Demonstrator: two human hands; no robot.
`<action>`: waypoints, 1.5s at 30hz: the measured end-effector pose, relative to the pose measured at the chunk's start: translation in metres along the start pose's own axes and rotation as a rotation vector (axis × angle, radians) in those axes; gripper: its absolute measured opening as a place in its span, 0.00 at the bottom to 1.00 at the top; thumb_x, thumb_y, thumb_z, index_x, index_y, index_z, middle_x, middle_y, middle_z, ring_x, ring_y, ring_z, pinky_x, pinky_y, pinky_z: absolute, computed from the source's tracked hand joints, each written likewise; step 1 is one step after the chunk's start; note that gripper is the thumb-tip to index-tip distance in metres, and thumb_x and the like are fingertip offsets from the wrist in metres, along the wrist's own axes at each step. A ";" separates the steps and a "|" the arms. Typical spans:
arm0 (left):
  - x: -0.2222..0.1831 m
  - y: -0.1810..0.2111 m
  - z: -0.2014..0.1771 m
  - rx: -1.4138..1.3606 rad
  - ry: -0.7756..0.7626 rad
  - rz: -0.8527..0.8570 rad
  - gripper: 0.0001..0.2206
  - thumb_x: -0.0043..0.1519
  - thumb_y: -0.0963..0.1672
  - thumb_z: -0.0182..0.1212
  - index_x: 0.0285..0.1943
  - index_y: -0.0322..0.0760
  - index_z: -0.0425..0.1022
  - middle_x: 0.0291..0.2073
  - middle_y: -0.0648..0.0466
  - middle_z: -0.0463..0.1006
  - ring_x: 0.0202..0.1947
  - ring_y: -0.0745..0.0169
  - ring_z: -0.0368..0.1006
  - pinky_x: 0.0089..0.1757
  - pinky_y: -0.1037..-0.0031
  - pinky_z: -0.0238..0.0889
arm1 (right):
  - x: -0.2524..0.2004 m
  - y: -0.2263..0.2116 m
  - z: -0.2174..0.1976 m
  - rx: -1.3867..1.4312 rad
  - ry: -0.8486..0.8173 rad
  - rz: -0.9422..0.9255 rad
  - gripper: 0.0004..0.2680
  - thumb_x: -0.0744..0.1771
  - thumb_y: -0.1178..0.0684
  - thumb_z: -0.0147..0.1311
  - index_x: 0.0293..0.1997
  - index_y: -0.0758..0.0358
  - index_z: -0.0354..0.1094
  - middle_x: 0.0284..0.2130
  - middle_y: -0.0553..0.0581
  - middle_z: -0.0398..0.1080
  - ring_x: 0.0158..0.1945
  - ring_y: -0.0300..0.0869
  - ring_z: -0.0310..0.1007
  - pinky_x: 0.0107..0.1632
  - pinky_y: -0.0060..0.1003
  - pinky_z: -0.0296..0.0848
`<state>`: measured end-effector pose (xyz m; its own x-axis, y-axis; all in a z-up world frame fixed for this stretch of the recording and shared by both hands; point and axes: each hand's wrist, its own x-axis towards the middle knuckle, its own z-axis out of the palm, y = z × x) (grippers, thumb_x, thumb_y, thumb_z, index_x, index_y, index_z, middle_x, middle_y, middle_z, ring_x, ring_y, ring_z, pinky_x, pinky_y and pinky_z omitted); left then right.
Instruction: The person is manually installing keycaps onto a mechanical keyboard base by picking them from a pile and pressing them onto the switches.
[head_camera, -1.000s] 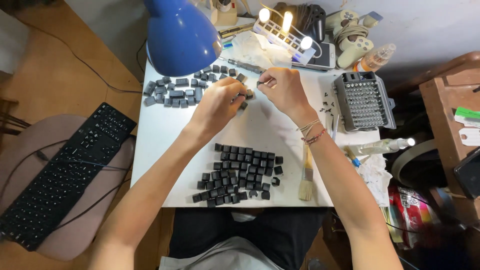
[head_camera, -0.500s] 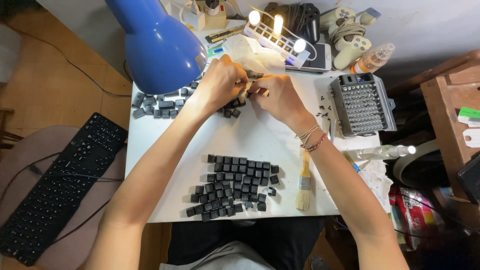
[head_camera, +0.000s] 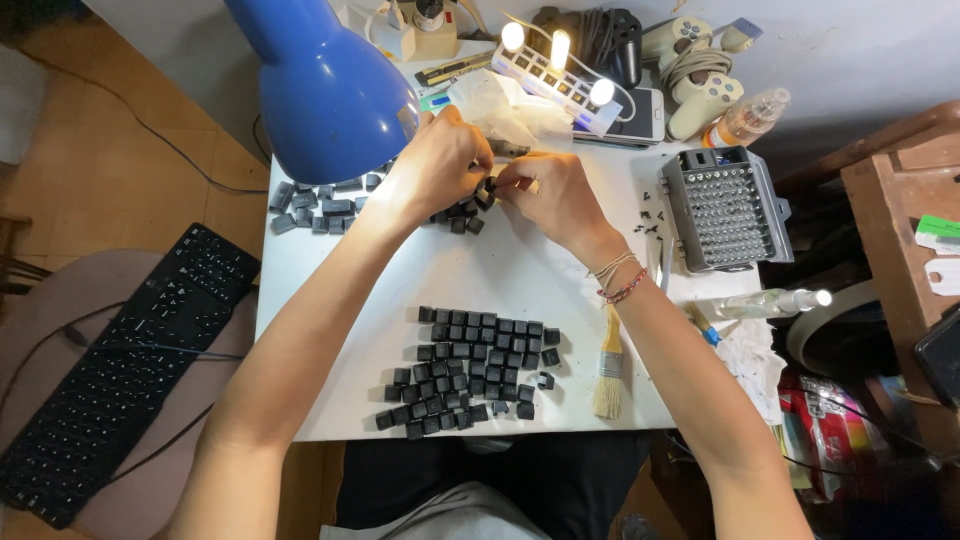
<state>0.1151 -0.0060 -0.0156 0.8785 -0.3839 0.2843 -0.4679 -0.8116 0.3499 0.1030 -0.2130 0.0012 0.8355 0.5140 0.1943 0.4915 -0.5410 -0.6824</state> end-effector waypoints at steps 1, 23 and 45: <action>-0.001 -0.001 -0.002 0.001 0.001 0.000 0.10 0.52 0.40 0.74 0.22 0.52 0.78 0.20 0.61 0.75 0.35 0.58 0.65 0.41 0.70 0.58 | 0.000 -0.001 0.000 0.000 0.000 -0.001 0.03 0.66 0.57 0.65 0.40 0.56 0.81 0.32 0.55 0.79 0.36 0.44 0.79 0.42 0.33 0.78; -0.099 0.047 -0.057 -0.253 0.198 -0.041 0.09 0.59 0.38 0.70 0.47 0.41 0.82 0.48 0.53 0.79 0.46 0.47 0.75 0.44 0.64 0.69 | -0.013 -0.007 0.002 -0.129 -0.015 -0.015 0.09 0.64 0.60 0.64 0.49 0.62 0.76 0.38 0.61 0.78 0.39 0.47 0.78 0.46 0.38 0.76; -0.089 0.052 -0.044 -0.306 0.172 -0.069 0.08 0.58 0.38 0.70 0.45 0.40 0.83 0.47 0.51 0.79 0.44 0.46 0.77 0.42 0.65 0.69 | -0.005 -0.009 0.003 -0.025 -0.008 -0.022 0.08 0.64 0.62 0.61 0.46 0.62 0.78 0.36 0.60 0.77 0.40 0.43 0.77 0.42 0.33 0.78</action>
<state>0.0084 0.0056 0.0168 0.8921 -0.2316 0.3879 -0.4381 -0.6532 0.6175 0.0937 -0.2088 0.0040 0.8224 0.5312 0.2039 0.5162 -0.5459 -0.6599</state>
